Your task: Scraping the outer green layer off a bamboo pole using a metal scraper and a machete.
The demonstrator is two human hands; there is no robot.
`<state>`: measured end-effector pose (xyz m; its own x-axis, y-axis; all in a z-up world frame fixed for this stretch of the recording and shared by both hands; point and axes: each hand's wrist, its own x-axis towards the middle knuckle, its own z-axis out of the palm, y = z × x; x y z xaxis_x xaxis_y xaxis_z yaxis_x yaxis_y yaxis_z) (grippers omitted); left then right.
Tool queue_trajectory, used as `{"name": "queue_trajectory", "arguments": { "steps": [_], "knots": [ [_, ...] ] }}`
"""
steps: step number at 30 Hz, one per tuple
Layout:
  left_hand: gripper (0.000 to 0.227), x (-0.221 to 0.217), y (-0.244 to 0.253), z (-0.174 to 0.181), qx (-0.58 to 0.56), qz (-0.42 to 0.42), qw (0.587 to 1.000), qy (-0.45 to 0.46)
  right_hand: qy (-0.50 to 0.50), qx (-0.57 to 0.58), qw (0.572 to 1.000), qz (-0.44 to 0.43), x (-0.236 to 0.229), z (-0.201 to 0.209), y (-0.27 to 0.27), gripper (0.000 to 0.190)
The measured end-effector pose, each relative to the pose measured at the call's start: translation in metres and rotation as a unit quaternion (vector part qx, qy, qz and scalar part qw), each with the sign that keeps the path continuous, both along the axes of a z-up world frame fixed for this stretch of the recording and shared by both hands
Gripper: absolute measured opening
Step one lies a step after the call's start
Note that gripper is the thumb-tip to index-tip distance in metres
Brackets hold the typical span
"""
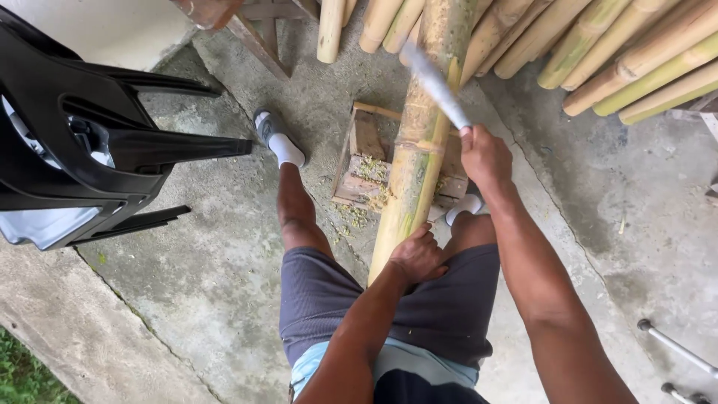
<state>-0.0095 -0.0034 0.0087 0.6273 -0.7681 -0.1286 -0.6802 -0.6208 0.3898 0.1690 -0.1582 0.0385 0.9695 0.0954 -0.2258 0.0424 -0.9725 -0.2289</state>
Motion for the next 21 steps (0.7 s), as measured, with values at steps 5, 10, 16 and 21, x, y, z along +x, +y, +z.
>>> {"name": "queue_trajectory", "arguments": {
  "steps": [5,10,16,21],
  "knots": [
    [0.049,-0.001,-0.003,-0.006,0.003,-0.015,1.000,-0.001,0.071,0.001,0.995,0.075,-0.038,-0.007,0.014,0.030],
    [0.053,-0.003,0.000,0.001,0.022,-0.026,0.999,0.018,-0.042,0.025,0.999,0.020,-0.022,-0.014,0.001,0.025],
    [0.054,-0.011,0.000,-0.007,-0.005,-0.035,0.999,0.000,-0.013,0.040,0.987,0.153,-0.050,-0.019,0.005,0.031],
    [0.052,0.004,0.001,-0.004,-0.002,-0.023,1.000,-0.010,-0.159,0.094,0.983,-0.024,-0.019,-0.026,-0.005,0.035]
  ]
}}
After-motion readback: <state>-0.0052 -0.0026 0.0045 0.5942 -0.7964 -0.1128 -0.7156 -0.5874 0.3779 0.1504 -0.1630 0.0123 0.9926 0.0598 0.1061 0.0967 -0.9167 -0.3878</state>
